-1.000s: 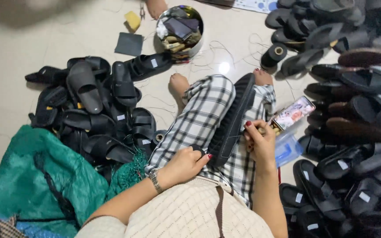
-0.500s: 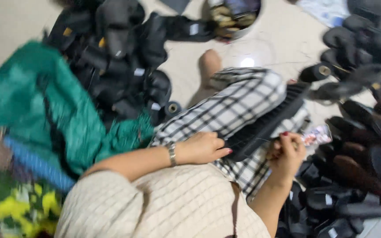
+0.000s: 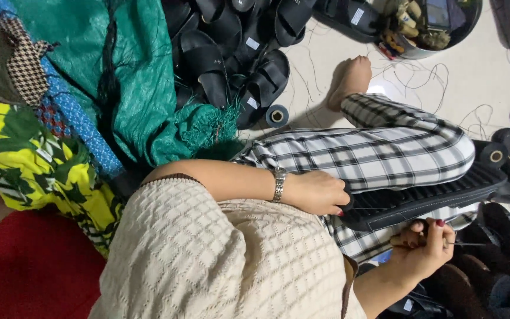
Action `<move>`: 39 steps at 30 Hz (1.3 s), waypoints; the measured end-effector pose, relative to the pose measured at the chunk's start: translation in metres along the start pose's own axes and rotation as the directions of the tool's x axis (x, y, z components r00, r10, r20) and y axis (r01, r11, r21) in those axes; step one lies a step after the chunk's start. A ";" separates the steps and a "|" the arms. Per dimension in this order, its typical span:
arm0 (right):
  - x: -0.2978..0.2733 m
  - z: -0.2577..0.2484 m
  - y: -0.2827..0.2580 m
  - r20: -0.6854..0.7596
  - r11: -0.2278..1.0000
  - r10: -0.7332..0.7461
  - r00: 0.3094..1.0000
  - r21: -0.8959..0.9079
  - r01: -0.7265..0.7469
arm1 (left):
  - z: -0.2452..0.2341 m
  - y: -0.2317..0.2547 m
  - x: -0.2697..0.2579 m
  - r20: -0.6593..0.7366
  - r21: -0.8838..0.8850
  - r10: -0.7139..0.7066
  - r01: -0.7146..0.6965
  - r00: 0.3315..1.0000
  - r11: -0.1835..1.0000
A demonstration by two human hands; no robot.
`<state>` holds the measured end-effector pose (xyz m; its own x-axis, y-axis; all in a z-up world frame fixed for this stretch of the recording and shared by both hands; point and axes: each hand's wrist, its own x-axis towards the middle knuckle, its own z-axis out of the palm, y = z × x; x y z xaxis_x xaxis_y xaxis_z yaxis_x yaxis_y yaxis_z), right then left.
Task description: A person is hand-sewing the straps of black sandals onto the soles while sitting on the floor.
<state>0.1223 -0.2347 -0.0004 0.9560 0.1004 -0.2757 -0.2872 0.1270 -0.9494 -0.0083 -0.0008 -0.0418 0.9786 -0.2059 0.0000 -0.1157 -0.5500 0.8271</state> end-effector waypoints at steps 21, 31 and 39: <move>-0.001 0.007 -0.009 0.025 1.000 0.028 0.999 -0.005 -0.028 | -0.028 0.001 0.003 0.098 -0.255 -0.028 0.052 0.995 0.966; -0.003 0.014 -0.013 -0.025 0.998 0.058 0.998 0.030 -0.057 | -0.027 -0.002 0.002 0.064 -0.257 -0.013 0.029 0.998 0.966; 0.016 -0.033 0.027 -0.155 0.978 0.149 0.977 0.171 -0.122 | -0.040 -0.008 0.002 0.080 -0.329 0.151 -0.116 0.985 0.937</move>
<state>0.1316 -0.2625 -0.0353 0.9000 -0.0362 -0.4343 -0.4080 0.2805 -0.8688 0.0017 0.0350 -0.0258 0.9331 -0.3507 0.0794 -0.1664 -0.2254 0.9600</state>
